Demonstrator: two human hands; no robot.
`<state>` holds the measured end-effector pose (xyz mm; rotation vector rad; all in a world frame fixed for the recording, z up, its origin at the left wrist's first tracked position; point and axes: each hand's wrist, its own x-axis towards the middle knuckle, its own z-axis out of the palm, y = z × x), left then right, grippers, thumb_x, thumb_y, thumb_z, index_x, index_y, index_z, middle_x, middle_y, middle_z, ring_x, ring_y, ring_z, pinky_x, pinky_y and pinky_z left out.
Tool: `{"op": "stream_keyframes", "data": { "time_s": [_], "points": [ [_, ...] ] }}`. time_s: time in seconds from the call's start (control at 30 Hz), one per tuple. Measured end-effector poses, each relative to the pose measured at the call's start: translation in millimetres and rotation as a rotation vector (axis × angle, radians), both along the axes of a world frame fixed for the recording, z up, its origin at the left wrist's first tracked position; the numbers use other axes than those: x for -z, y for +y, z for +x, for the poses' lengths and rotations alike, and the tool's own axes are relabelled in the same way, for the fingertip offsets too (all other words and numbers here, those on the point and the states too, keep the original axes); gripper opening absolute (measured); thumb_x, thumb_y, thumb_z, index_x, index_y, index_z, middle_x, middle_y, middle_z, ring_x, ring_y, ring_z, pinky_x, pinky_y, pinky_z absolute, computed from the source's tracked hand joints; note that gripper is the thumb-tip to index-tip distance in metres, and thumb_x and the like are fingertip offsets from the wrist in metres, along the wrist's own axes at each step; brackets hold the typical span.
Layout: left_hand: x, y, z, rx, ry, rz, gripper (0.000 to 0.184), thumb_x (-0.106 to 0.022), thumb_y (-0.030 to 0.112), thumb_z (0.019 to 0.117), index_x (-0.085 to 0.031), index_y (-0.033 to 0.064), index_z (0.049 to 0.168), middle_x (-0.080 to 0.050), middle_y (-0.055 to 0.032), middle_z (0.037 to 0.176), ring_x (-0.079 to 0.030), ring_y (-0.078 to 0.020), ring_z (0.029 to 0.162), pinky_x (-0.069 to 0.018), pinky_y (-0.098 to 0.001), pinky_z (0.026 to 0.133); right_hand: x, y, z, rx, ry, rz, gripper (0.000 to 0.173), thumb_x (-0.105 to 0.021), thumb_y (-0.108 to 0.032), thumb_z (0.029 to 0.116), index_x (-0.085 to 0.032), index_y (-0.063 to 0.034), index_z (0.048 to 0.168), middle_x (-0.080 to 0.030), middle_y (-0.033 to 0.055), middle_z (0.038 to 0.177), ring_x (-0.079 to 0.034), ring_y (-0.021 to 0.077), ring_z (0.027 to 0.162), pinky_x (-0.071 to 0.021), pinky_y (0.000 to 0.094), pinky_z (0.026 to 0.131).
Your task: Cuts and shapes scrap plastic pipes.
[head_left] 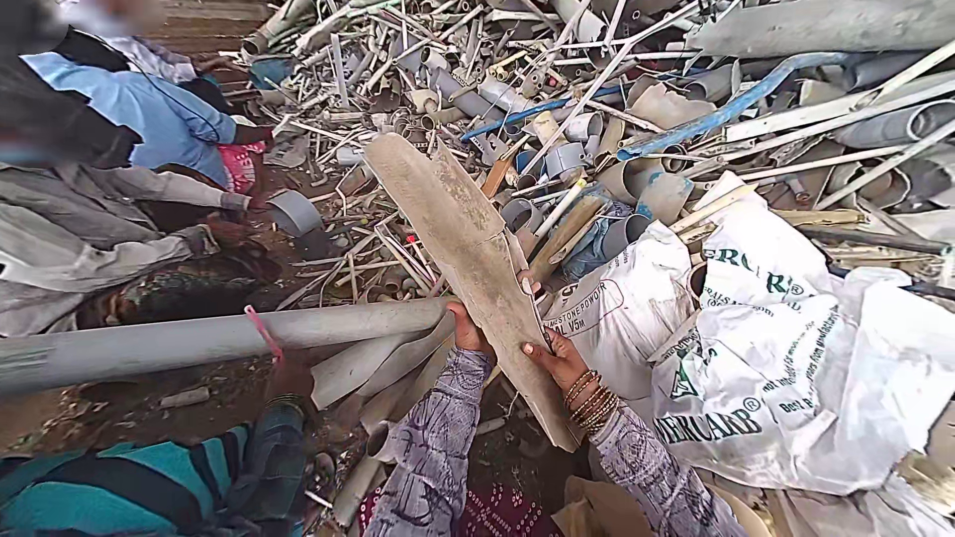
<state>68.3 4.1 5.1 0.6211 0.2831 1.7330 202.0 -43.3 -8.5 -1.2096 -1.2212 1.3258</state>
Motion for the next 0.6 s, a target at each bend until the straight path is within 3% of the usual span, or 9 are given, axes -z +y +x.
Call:
{"op": "stream_keyframes", "data": {
  "time_s": [0.03,0.1,0.17,0.23,0.33,0.4,0.5,0.53,0.6],
  "points": [
    [7,4,-2,-0.004,0.041,-0.007,0.089,-0.072,0.080,0.0602,-0.058,0.0136,0.116,-0.076,0.0016,0.098,-0.074,-0.0106,0.094,-0.0613,-0.0304,0.082,0,0,-1,-0.004,-0.021,-0.019,0.020,-0.063,-0.001,0.0959,-0.061,0.0060,0.115,-0.069,-0.0005,0.089,-0.066,-0.0031,0.079,-0.0548,0.0165,0.079],
    [23,17,-7,0.134,0.021,-0.023,0.114,-0.080,0.080,0.0515,-0.051,0.0025,0.130,-0.073,-0.0157,0.110,-0.072,-0.0312,0.102,-0.0609,-0.0497,0.085,4,0,-3,0.041,-0.083,-0.016,0.018,-0.061,-0.005,0.0989,-0.061,0.0065,0.113,-0.067,0.0025,0.091,-0.063,-0.0025,0.080,-0.0526,0.0168,0.079],
    [20,20,-8,0.200,0.021,-0.042,0.117,-0.085,0.076,0.0440,-0.054,0.0022,0.130,-0.073,-0.0190,0.111,-0.073,-0.0364,0.100,-0.0611,-0.0536,0.081,8,-3,2,0.129,-0.144,0.066,0.026,-0.047,-0.008,0.1056,-0.057,0.0098,0.122,-0.062,0.0083,0.102,-0.057,0.0006,0.086,-0.0469,0.0182,0.079],
    [15,22,-15,0.157,0.049,0.013,0.111,-0.085,0.075,0.0458,-0.057,0.0061,0.128,-0.074,-0.0158,0.111,-0.073,-0.0318,0.102,-0.0607,-0.0489,0.085,14,-9,11,0.236,-0.230,0.244,0.034,-0.037,-0.005,0.1065,-0.058,0.0123,0.127,-0.062,0.0094,0.102,-0.054,-0.0025,0.074,-0.0438,0.0136,0.064],
    [12,27,-31,0.098,0.017,0.066,0.098,-0.089,0.066,0.0482,-0.063,0.0114,0.126,-0.074,-0.0131,0.113,-0.072,-0.0284,0.107,-0.0605,-0.0465,0.087,23,-35,15,0.244,-0.311,0.501,0.034,-0.041,-0.006,0.1039,-0.065,0.0139,0.117,-0.067,0.0123,0.098,-0.053,-0.0071,0.070,-0.0428,0.0084,0.062],
    [7,25,-31,0.024,-0.051,0.036,0.089,-0.092,0.059,0.0510,-0.064,0.0127,0.122,-0.074,-0.0101,0.110,-0.072,-0.0246,0.105,-0.0609,-0.0437,0.087,31,-52,8,0.207,-0.398,0.500,0.033,-0.045,-0.010,0.1034,-0.064,0.0126,0.116,-0.068,0.0147,0.093,-0.059,0.0021,0.073,-0.0490,0.0162,0.068],
    [1,16,-21,-0.142,-0.064,-0.017,0.050,-0.076,0.044,0.0831,-0.054,0.0154,0.117,-0.073,0.0047,0.099,-0.071,-0.0075,0.098,-0.0593,-0.0316,0.086,38,-60,-2,0.118,-0.437,0.252,0.028,-0.043,-0.008,0.1044,-0.061,0.0121,0.114,-0.064,0.0163,0.094,-0.057,0.0117,0.073,-0.0489,0.0273,0.069],
    [4,16,-18,-0.162,-0.071,-0.028,0.058,-0.079,0.046,0.0813,-0.054,0.0127,0.122,-0.074,0.0039,0.101,-0.071,-0.0078,0.099,-0.0589,-0.0320,0.088,37,-59,-1,0.089,-0.466,0.207,0.029,-0.043,-0.008,0.1049,-0.062,0.0125,0.114,-0.064,0.0184,0.094,-0.057,0.0157,0.074,-0.0489,0.0318,0.070],
    [8,14,-11,-0.229,0.021,-0.094,0.071,-0.076,0.051,0.0843,-0.041,0.0095,0.130,-0.068,0.0069,0.109,-0.066,-0.0010,0.103,-0.0563,-0.0243,0.090,32,-57,0,0.054,-0.535,0.185,0.029,-0.044,-0.007,0.1049,-0.063,0.0138,0.112,-0.067,0.0253,0.098,-0.064,0.0285,0.081,-0.0515,0.0439,0.078]
  ]
}}
